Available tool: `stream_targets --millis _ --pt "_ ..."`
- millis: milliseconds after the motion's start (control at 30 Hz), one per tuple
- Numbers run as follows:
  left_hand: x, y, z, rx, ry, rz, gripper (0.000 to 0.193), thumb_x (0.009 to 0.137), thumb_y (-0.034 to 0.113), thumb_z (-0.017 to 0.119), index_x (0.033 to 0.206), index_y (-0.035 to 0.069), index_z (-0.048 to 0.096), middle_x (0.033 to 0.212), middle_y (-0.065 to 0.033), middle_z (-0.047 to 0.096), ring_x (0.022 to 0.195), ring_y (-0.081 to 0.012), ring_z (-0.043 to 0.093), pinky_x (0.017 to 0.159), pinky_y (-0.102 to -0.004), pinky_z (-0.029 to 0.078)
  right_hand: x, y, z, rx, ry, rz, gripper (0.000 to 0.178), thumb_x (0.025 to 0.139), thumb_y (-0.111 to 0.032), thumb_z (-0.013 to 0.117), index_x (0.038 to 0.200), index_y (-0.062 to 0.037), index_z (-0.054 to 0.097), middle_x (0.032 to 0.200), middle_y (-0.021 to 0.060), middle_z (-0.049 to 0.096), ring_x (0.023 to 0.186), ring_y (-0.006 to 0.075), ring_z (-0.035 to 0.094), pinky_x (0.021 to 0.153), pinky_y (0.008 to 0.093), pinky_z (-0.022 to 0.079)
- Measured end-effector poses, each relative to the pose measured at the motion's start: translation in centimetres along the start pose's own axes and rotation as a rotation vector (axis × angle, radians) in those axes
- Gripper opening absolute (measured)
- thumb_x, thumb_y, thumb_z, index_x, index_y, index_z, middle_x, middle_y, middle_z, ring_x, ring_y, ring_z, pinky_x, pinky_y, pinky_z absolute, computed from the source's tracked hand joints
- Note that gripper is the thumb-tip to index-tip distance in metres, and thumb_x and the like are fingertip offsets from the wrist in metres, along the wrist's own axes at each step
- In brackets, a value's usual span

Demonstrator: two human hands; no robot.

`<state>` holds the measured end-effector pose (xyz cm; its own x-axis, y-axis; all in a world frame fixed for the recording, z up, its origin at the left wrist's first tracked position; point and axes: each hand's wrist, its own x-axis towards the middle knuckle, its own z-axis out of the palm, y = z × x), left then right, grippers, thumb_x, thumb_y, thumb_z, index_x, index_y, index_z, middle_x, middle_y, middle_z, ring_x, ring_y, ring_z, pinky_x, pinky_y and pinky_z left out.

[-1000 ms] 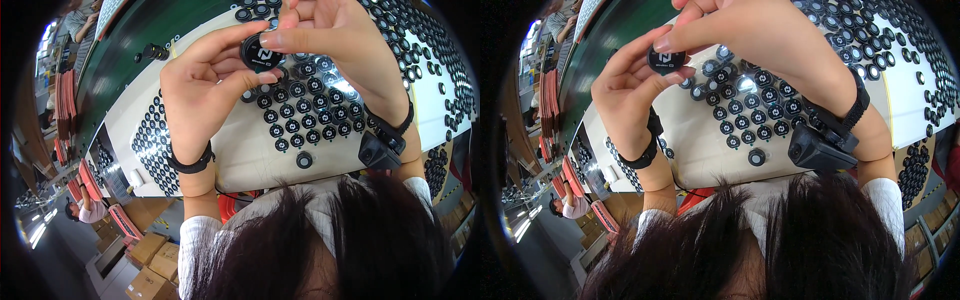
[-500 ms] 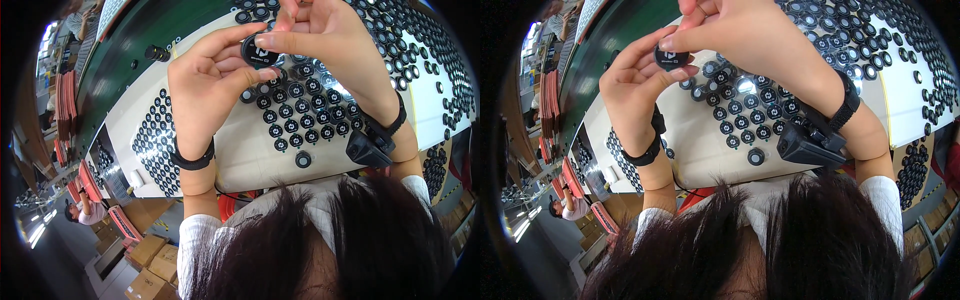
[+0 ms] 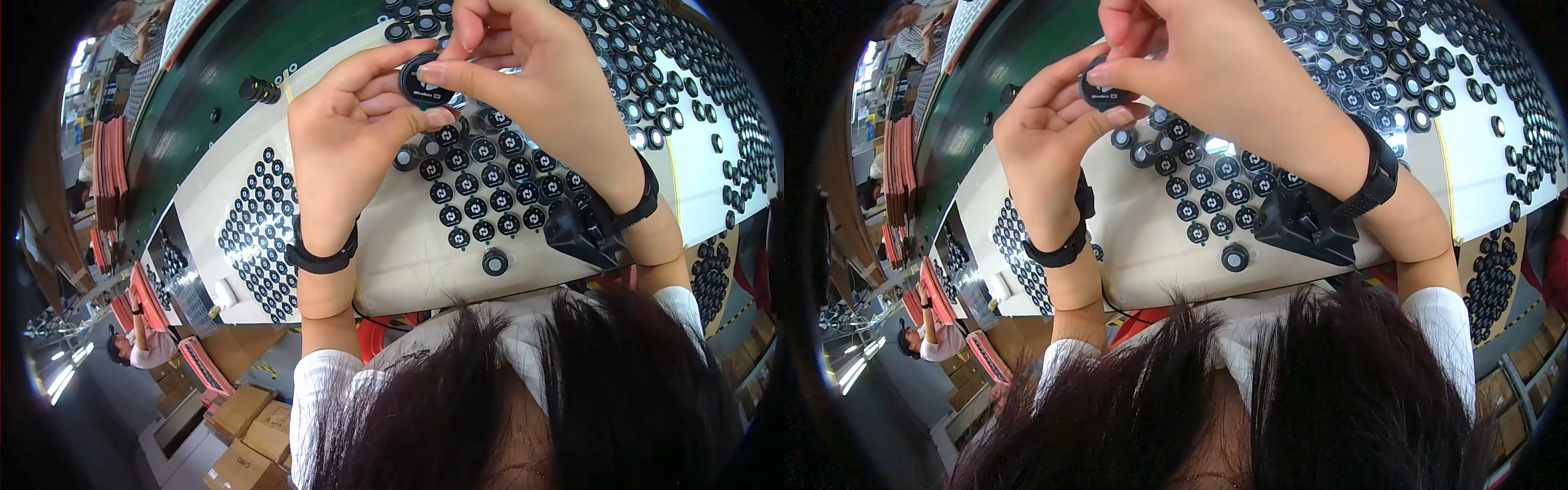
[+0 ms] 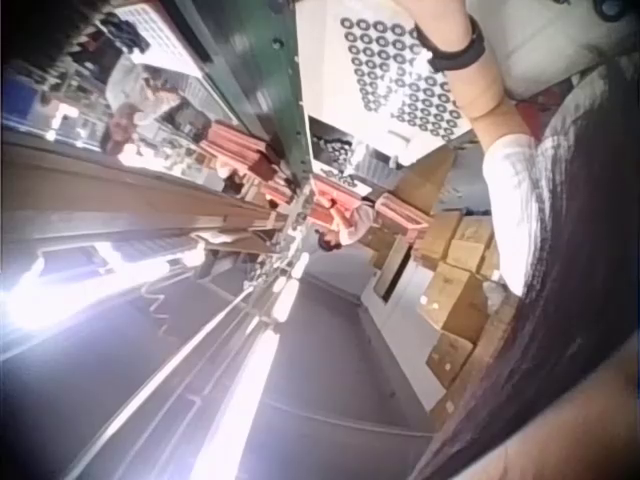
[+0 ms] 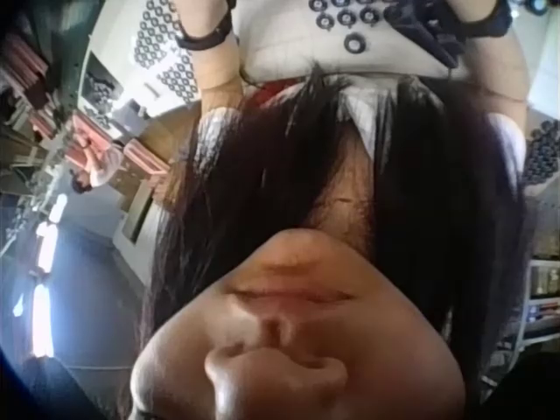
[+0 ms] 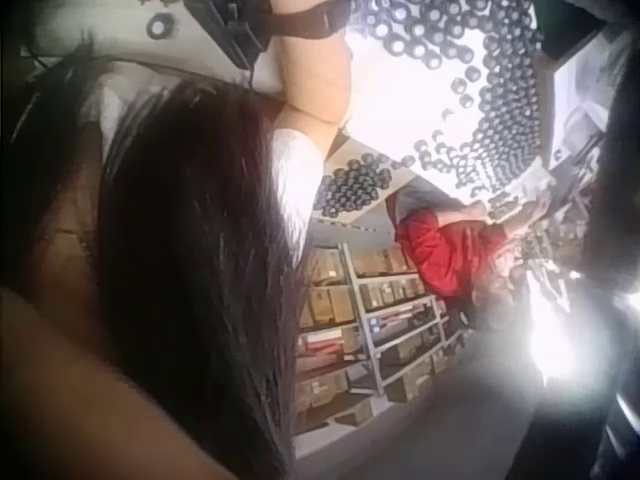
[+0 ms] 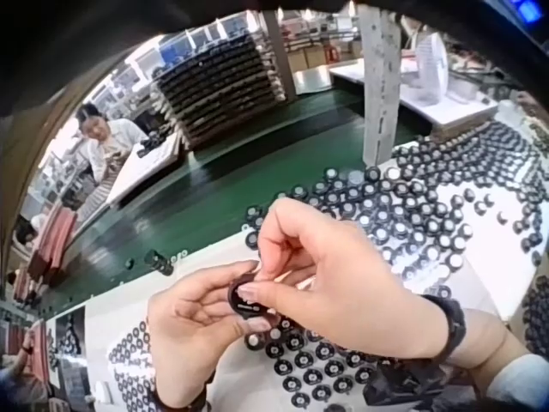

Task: The person peels a sticker from a plastic sheet and presses it onto the back of a small black device. After repeating this for several devices, the person sets the sheet aside and gathers the finished components into a pile.

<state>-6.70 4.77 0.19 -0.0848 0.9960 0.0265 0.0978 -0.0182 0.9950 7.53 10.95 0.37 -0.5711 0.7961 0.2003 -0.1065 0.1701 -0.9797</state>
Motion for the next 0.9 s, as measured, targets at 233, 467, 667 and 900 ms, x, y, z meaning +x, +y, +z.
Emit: stream_targets --millis 233,467,667,900 --pt "-0.2 0.2 0.2 0.033 0.003 0.01 0.039 0.065 -0.017 0.051 0.103 -0.012 0.046 0.088 -0.0185 0.057 0.077 -0.0219 0.059 0.068 -0.0273 0.05 -0.4 -1.1 0.1 -0.276 0.025 -0.131 0.019 0.069 0.001 0.061 0.073 -0.001 0.042 0.063 0.0049 0.048 0.058 0.0105 0.051 0.053 0.021 0.043" --pt "-0.4 0.6 0.4 0.014 0.011 0.01 0.039 0.065 -0.017 0.051 0.103 -0.012 0.046 0.089 -0.0185 0.057 0.078 -0.0213 0.059 0.069 -0.0268 0.05 -0.4 -1.2 -0.1 -0.184 0.0 -0.139 0.018 0.069 0.001 0.06 0.072 -0.0009 0.042 0.064 0.0066 0.048 0.057 0.0135 0.05 0.052 0.0231 0.042" --pt "-0.4 0.5 0.7 0.006 0.019 0.062 0.037 0.065 -0.016 0.05 0.101 -0.008 0.049 0.084 -0.0133 0.058 0.073 -0.0169 0.06 0.065 -0.0216 0.048 -0.3 -1.7 -0.5 -0.346 -0.027 -0.231 0.018 0.069 -0.001 0.06 0.072 -0.0015 0.042 0.067 0.0083 0.048 0.06 0.0174 0.052 0.054 0.0236 0.042" --pt "-1.9 1.2 1.9 0.268 0.093 0.267 0.037 0.067 -0.015 0.051 0.104 -0.012 0.045 0.089 -0.017 0.057 0.075 -0.0207 0.06 0.067 -0.0266 0.05 -0.7 -3.8 0.0 -0.651 0.135 -0.343 0.015 0.07 -0.002 0.059 0.08 -0.0028 0.047 0.075 0.0089 0.052 0.07 0.0172 0.055 0.062 0.0227 0.044"
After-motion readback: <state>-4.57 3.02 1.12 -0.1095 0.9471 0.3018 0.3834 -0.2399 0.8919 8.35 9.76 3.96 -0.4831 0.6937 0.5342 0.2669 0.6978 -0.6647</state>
